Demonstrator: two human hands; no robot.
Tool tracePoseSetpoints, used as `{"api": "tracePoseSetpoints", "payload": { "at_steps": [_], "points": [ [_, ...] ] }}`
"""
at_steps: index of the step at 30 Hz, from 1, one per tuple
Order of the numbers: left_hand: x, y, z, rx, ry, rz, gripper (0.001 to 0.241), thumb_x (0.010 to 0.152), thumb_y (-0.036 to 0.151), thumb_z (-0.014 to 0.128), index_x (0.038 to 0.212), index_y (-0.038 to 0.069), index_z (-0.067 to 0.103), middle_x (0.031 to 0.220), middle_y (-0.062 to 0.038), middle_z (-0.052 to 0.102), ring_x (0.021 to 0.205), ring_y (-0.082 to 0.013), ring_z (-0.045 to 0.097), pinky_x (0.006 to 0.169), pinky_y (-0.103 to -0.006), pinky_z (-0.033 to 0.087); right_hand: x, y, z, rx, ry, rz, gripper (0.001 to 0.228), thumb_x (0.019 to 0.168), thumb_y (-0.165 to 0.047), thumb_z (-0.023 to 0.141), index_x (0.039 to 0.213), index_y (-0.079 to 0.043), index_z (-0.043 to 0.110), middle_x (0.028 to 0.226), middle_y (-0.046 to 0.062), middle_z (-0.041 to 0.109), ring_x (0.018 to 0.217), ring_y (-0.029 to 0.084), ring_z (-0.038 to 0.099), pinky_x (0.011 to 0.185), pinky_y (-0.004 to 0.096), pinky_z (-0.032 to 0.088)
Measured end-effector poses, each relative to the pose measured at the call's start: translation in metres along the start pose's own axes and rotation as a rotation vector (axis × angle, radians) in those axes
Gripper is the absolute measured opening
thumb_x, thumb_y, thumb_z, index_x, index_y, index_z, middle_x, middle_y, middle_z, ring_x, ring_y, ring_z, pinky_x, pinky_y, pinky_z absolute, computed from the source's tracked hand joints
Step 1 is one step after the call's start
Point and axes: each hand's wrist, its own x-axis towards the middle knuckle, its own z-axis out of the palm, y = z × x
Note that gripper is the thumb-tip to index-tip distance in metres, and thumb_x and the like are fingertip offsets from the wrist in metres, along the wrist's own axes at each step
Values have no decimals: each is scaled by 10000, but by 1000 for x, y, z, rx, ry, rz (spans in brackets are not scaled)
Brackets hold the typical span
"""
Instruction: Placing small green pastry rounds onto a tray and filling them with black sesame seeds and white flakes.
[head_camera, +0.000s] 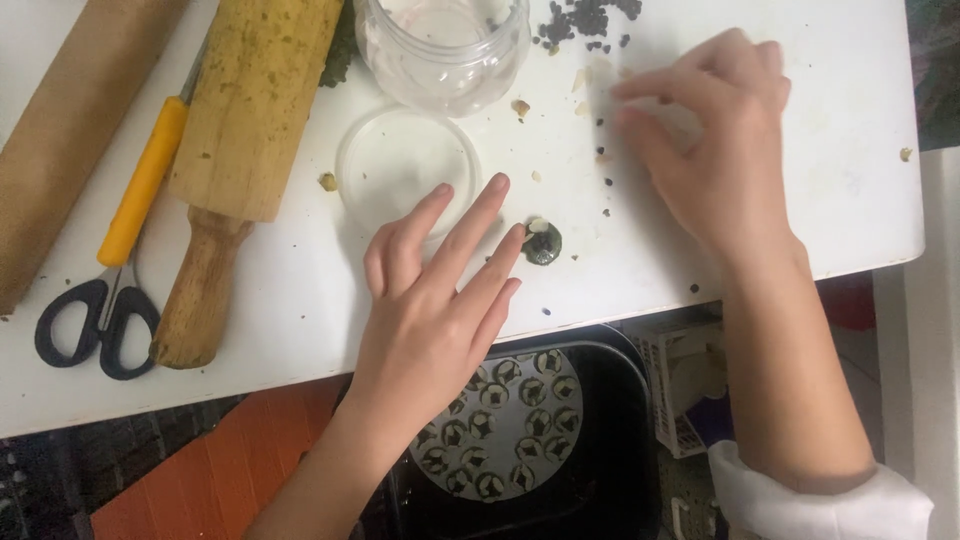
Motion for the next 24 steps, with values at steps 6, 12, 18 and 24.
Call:
{"api": "tracePoseSetpoints", "payload": {
  "at_steps": [6,12,18,24],
  "points": [
    [-1,-1,-2,-23,12,-13,327,996,221,736,1279,59,748,1584,-74,488,1434,-316,345,1174,-490,297,-21,0,3,-77,-44,115,18,1044,-86,794,1060,-79,800,973,21,566,1014,233,443,909,385,323],
    [-1,-1,-2,-35,11,-26,324,989,229,735,1262,55,751,1574,-75,499,1424,-317,359,1174,-481,294,-10,-40,-5,9,51,129,157,881,-78,871,1026,-80,810,968,59,551,964,264,431,879,408,316],
    [-1,-2,-1,-22,37,-15,321,988,228,733,1254,49,752,1564,-81,507,1410,-318,367,1167,-474,294,-23,-16,9,-117,-51,72,98,1009,-94,848,988,-81,753,983,27,586,1029,229,445,920,373,321],
    [1,-1,-2,-24,42,-22,327,973,227,725,1246,49,745,1547,-85,510,1401,-318,375,1150,-485,298,-24,-29,-4,142,-94,180,90,957,-39,773,984,-115,734,925,16,585,929,208,460,827,344,352]
  ]
}}
